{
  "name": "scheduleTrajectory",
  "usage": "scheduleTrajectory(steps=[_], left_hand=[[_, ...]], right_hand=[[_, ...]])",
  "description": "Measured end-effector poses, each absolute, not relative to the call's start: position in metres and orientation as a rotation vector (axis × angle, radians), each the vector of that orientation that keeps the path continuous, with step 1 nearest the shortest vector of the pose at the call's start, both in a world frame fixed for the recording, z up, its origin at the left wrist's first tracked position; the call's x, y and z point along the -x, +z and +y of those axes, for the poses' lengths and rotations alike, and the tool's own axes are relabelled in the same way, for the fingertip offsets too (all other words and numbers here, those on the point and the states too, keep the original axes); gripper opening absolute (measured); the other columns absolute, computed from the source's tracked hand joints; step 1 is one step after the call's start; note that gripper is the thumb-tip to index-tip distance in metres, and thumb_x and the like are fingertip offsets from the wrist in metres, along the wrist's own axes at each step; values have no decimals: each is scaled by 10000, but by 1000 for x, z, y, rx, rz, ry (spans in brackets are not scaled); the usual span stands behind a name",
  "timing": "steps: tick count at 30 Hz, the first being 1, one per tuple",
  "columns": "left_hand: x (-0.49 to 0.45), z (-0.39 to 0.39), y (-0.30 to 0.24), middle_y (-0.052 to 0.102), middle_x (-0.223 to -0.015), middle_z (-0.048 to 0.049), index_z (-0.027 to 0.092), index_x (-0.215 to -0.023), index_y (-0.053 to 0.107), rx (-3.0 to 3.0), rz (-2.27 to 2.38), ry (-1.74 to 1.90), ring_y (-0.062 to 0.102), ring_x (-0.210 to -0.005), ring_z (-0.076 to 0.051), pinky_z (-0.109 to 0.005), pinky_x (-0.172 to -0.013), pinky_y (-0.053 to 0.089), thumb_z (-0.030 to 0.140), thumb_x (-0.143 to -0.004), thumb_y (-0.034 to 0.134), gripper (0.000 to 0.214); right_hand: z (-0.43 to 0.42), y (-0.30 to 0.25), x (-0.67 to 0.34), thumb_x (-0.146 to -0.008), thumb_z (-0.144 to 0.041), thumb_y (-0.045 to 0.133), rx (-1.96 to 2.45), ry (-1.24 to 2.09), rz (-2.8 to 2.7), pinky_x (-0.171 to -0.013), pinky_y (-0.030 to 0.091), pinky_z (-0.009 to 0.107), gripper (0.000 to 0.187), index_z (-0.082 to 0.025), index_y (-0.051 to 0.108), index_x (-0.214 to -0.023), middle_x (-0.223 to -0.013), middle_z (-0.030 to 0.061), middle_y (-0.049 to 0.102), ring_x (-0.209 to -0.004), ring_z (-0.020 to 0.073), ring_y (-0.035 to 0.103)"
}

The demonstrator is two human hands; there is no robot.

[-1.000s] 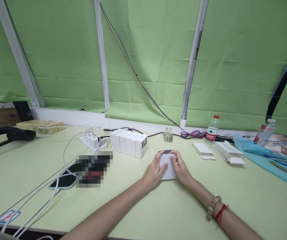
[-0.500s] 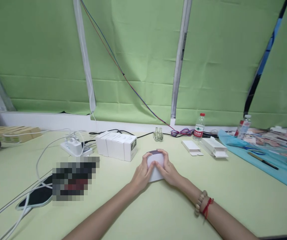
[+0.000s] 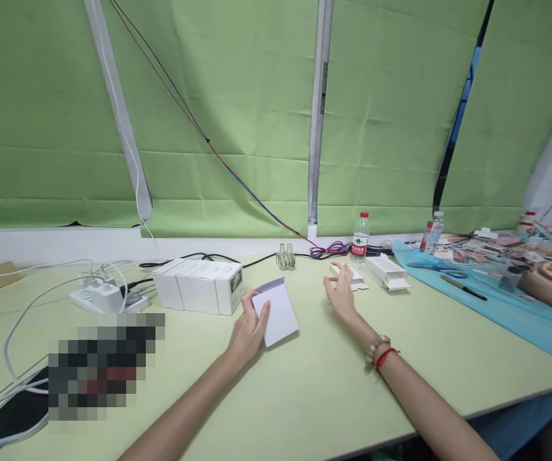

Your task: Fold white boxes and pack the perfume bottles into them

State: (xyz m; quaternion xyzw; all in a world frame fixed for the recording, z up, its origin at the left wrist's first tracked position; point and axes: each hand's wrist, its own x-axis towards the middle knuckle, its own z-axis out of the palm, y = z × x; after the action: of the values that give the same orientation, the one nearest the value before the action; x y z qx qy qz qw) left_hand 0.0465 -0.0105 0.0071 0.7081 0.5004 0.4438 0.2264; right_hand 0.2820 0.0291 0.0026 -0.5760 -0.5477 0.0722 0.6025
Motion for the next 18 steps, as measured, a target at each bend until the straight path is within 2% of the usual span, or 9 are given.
scheduleTrajectory(steps=[5,7,11,15,18], left_hand=[[-45,-10,5,550,-871,-57,225,-1062,237,-1937,1356,1200,577,-722,-267,-377,-648,409,548,-880,324,381],[-45,-10,4,545,-890,-58,226,-1034,233,-1927,1337,1203,580,-736,-260,-374,-656,412,538,-886,327,358],[-46,-10,3,530,-924,-57,223,-992,233,-1894,1290,1270,580,-789,-233,-368,-716,411,485,-908,327,291],[-48,-9,1,512,-886,-40,218,-992,238,-1819,1158,1419,561,-810,-195,-331,-729,417,434,-931,320,239],[-48,-9,0,495,-857,-26,217,-966,249,-1782,1107,1471,540,-795,-176,-309,-717,415,416,-936,324,215]], right_hand=[[33,3,-333,-765,-297,465,1599,48,-942,-861,392,419,504,-196,448,-1258,-1402,186,123,-890,240,569],[31,2,-345,-767,-278,468,1671,75,-826,-875,377,407,502,-218,455,-1265,-1412,175,113,-872,227,573],[32,-3,-356,-758,-253,475,1737,164,-716,-882,373,388,468,-228,516,-1224,-1412,155,162,-837,201,581],[36,-11,-369,-752,-251,488,1755,73,-663,-901,367,401,432,-218,573,-1174,-1404,144,218,-874,215,574],[40,-20,-383,-735,-237,488,1789,107,-616,-861,402,405,436,-214,605,-1155,-1394,151,247,-711,182,590]])
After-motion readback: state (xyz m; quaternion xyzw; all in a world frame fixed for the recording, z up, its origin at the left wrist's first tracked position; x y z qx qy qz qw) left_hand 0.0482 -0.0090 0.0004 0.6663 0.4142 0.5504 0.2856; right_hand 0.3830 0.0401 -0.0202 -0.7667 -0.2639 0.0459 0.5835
